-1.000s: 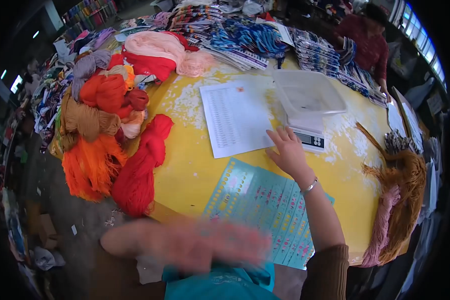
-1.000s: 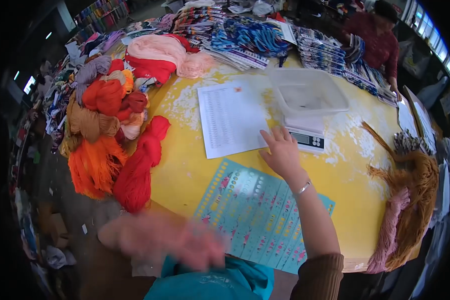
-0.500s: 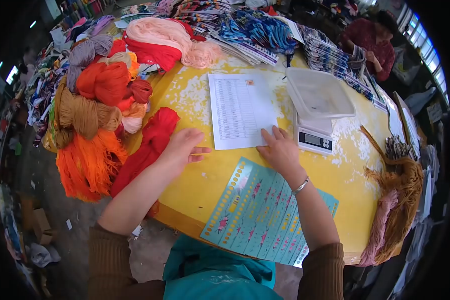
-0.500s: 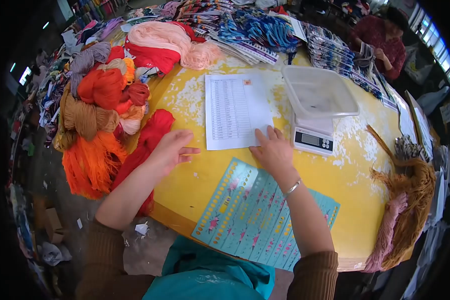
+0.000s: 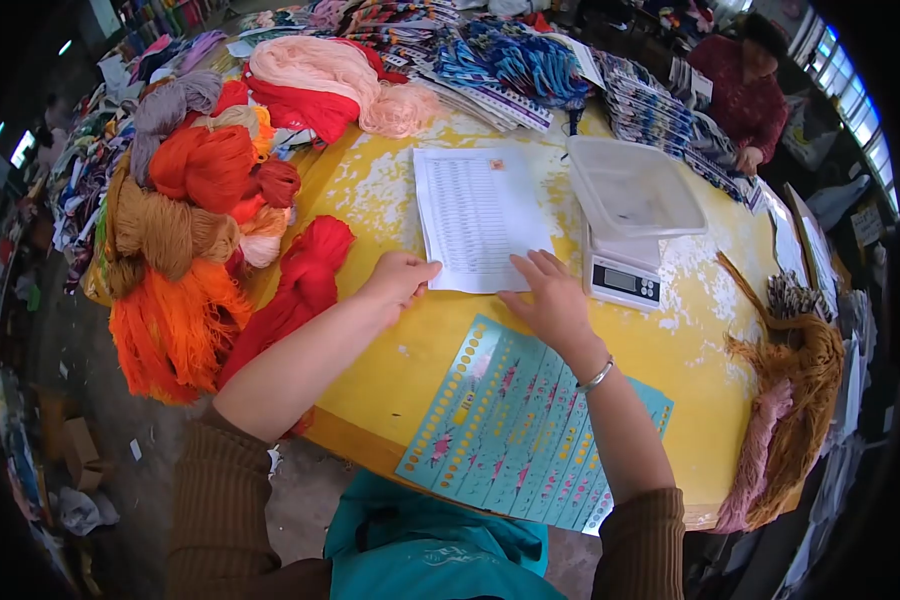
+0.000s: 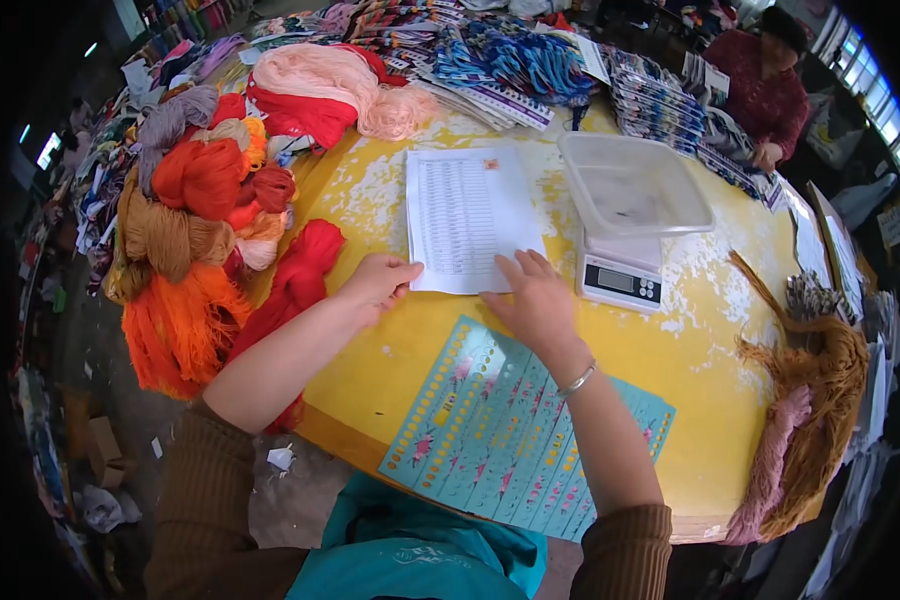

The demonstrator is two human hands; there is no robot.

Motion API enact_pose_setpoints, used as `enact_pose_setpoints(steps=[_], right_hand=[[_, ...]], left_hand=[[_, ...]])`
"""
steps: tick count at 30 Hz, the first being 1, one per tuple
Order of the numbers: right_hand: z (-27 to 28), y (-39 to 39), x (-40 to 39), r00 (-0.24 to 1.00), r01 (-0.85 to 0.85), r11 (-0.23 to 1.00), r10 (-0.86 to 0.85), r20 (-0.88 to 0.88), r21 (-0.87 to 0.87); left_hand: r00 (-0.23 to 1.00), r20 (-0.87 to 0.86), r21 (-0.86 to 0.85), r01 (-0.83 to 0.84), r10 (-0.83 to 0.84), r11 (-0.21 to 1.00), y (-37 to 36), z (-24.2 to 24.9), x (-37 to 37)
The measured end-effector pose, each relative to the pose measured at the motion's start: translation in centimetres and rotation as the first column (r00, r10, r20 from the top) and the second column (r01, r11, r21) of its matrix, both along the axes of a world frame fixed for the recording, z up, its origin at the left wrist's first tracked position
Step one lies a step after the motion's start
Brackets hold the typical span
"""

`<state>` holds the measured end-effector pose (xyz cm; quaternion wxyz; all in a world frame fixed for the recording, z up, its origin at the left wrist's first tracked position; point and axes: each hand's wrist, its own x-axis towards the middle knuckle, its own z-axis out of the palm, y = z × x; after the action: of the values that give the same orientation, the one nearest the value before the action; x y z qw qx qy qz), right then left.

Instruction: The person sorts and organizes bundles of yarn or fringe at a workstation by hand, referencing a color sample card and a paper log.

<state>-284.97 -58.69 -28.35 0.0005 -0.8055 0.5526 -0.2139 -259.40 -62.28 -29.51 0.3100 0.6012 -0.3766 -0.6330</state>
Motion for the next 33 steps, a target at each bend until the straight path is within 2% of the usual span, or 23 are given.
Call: enact_pose_setpoints(steps=[2, 3, 5, 9, 10, 11, 13, 15, 17, 19, 21, 25, 26, 27, 33], right_hand=[[0.8, 0.0, 1.3, 0.977, -0.143, 0.989, 0.149, 0.154, -0.045], [1.1, 0.1, 2.1, 0.977, -0.144, 0.989, 0.149, 0.155, -0.045], [1.5, 0.1, 3.5, 0.939, -0.227, 0.974, 0.220, 0.263, -0.004], [1.5, -0.4, 5.2, 0.912, -0.229, 0.973, 0.228, 0.342, -0.038], [1.1, -0.5, 5.4, 0.910, -0.232, 0.972, 0.231, 0.343, -0.039], [0.6, -0.7, 5.6, 0.900, -0.217, 0.975, 0.220, 0.376, -0.050], [0.2, -1.0, 5.8, 0.888, -0.203, 0.977, 0.211, 0.409, -0.062], [0.1, -1.4, 5.6, 0.892, -0.031, 0.994, -0.020, 0.451, 0.107], [1.7, -3.3, 5.0, 0.845, 0.149, 0.975, -0.211, 0.491, 0.163], [4.8, -4.7, 4.4, 0.675, 0.166, 0.986, -0.115, 0.728, 0.002], [7.0, -7.0, 3.3, 0.660, 0.142, 0.976, 0.032, 0.750, -0.167], [12.6, -6.9, 3.6, 0.665, 0.131, 0.970, 0.069, 0.744, -0.207], [13.3, -6.7, 3.7, 0.707, 0.121, 0.967, 0.073, 0.704, -0.222], [13.8, -6.6, 3.7, 0.747, 0.111, 0.965, 0.076, 0.661, -0.237], [14.2, -6.3, 4.5, 0.764, 0.058, 0.959, 0.135, 0.631, -0.276]], left_hand=[[0.998, -0.054, 0.011, -0.014, 0.015, 1.000, 0.3, 0.6, -0.1], [0.998, -0.053, 0.011, -0.015, 0.016, 1.000, 0.3, 0.4, -0.2], [0.990, -0.133, -0.002, -0.051, 0.051, 0.999, 0.5, 0.2, -0.5], [0.990, -0.132, -0.051, -0.060, 0.053, 0.997, 1.1, 0.5, -0.8], [0.990, -0.134, -0.125, -0.061, 0.044, 0.990, 1.3, 0.3, -0.9], [0.990, -0.135, -0.200, -0.060, 0.033, 0.978, 1.5, 0.2, -1.0], [0.985, -0.168, -0.236, -0.065, 0.025, 0.970, 1.7, 0.0, -1.0], [0.980, -0.198, -0.272, -0.070, 0.015, 0.960, 2.0, -0.2, -0.7], [0.932, -0.333, -0.124, -0.196, 0.145, 0.973, 2.8, 0.3, 0.0], [0.936, -0.311, -0.080, -0.198, 0.164, 0.977, 3.4, -0.1, 1.0], [0.939, -0.290, -0.035, -0.205, 0.186, 0.978, 3.8, -0.4, 1.6], [0.932, -0.273, 0.012, -0.244, 0.238, 0.970, 3.6, -0.5, 2.1], [0.927, -0.282, 0.020, -0.251, 0.246, 0.968, 3.6, -0.7, 2.2], [0.929, -0.277, 0.017, -0.249, 0.244, 0.968, 3.5, -0.7, 2.2], [0.913, -0.324, 0.047, -0.247, 0.248, 0.968, 3.4, -0.5, 2.3]])
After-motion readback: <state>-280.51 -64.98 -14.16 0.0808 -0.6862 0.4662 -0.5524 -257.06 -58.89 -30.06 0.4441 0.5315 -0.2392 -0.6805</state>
